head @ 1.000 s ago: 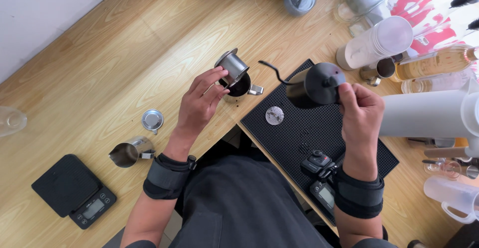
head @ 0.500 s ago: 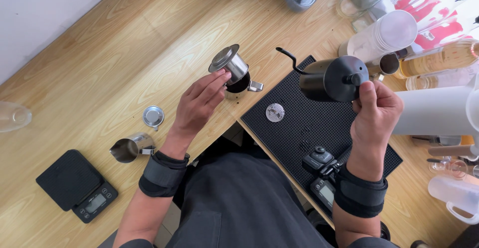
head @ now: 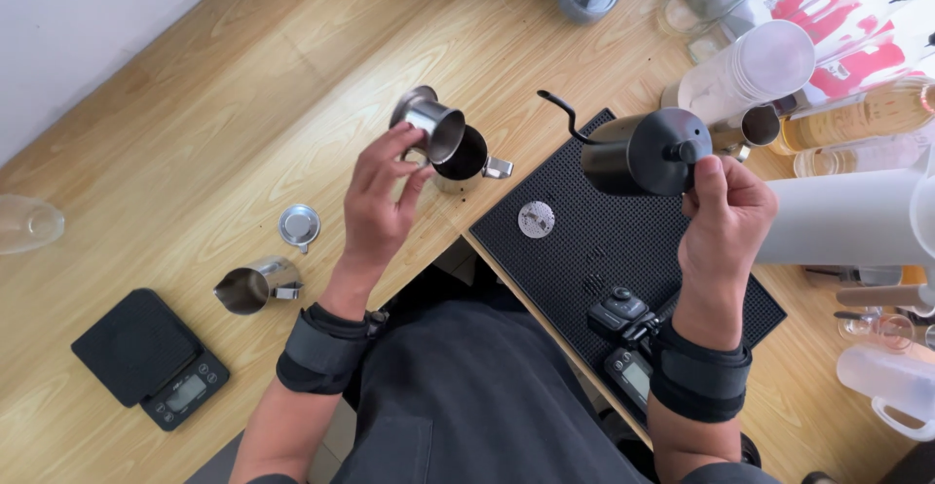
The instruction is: Brewing coffee using a Vietnamese phin filter and a scale.
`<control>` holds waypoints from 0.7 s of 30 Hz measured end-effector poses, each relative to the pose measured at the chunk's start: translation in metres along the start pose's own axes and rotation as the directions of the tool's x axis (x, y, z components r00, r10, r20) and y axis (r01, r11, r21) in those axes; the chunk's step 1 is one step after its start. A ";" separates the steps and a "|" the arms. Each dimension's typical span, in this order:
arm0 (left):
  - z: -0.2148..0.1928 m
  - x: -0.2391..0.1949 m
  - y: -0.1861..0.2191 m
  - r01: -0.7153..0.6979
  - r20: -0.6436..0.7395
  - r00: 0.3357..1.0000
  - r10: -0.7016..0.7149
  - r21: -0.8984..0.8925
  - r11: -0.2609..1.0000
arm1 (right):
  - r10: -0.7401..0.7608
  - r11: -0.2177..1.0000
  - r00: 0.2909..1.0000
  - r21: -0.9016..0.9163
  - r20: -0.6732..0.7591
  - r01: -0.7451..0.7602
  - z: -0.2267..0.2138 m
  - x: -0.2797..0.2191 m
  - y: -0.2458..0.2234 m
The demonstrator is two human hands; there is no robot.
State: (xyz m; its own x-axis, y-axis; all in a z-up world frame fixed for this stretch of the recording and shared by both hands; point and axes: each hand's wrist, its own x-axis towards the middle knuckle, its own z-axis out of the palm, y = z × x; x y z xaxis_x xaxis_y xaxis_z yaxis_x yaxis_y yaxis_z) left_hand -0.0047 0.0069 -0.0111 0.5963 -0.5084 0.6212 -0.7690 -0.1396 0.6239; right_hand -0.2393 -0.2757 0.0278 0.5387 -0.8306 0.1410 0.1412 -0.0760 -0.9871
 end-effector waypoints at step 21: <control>0.020 -0.024 -0.018 0.422 0.165 0.877 -0.450 -0.713 0.560 | 0.083 0.996 0.996 -0.030 0.025 -0.083 0.007 0.005 0.022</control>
State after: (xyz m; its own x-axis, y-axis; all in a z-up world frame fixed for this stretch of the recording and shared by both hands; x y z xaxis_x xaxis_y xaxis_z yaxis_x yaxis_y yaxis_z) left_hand -0.0098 0.0043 -0.0462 0.8315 -0.5235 0.1859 -0.0147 0.3138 0.9494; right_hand -0.2273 -0.2779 0.0073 0.5690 -0.8201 0.0601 0.0716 -0.0235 -0.9972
